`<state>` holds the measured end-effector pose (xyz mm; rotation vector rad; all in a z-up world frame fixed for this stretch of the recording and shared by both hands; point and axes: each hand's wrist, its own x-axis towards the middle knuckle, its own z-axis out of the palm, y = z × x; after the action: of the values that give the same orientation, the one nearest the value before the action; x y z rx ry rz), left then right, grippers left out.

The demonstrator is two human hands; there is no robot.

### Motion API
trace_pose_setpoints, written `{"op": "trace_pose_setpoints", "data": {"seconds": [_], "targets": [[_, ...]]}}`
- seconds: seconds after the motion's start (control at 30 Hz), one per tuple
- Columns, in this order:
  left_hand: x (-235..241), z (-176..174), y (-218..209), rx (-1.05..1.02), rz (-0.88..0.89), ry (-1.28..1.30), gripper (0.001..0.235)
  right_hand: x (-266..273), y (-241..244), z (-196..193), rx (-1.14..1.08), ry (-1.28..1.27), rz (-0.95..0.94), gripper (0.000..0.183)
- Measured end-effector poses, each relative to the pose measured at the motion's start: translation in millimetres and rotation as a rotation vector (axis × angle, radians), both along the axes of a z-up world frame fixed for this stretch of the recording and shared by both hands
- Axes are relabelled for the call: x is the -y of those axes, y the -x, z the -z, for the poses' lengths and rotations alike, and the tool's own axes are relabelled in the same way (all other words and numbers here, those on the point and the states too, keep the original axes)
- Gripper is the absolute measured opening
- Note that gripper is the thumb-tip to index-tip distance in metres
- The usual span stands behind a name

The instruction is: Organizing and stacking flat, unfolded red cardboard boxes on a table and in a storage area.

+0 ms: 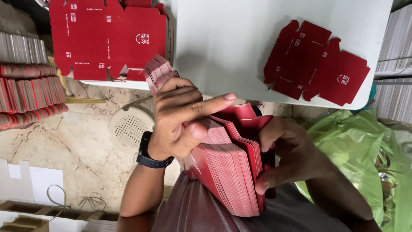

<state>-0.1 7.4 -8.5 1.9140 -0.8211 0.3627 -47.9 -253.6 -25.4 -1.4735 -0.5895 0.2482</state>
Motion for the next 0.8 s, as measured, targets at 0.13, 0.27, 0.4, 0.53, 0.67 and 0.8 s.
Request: {"op": "trace_pose_setpoints", "data": {"seconds": [0.13, 0.27, 0.4, 0.53, 0.67, 0.8], "targets": [[-2, -1, -1, -0.015, 0.012, -0.007, 0.063, -6, -5, -2, -0.027, -0.128, -0.072, 0.048], [-3, 4, 1, -0.008, -0.013, 0.007, 0.06, -13, 2, 6, -0.038, -0.389, -0.078, 0.056], [-1, 0, -1, -0.014, -0.008, -0.062, 0.059, -7, -2, -10, -0.005, -0.066, -0.057, 0.006], [3, -5, -1, -0.022, -0.004, -0.061, 0.059, -11, -2, -8, 0.071, -0.109, 0.002, 0.062], [8, -6, -1, -0.031, -0.001, -0.06, 0.059, 0, -1, -1, -0.049, -0.21, -0.064, 0.059], [15, -6, 0, -0.036, -0.013, -0.049, 0.06, 10, -4, 3, -0.039, -0.199, -0.078, 0.059]]}}
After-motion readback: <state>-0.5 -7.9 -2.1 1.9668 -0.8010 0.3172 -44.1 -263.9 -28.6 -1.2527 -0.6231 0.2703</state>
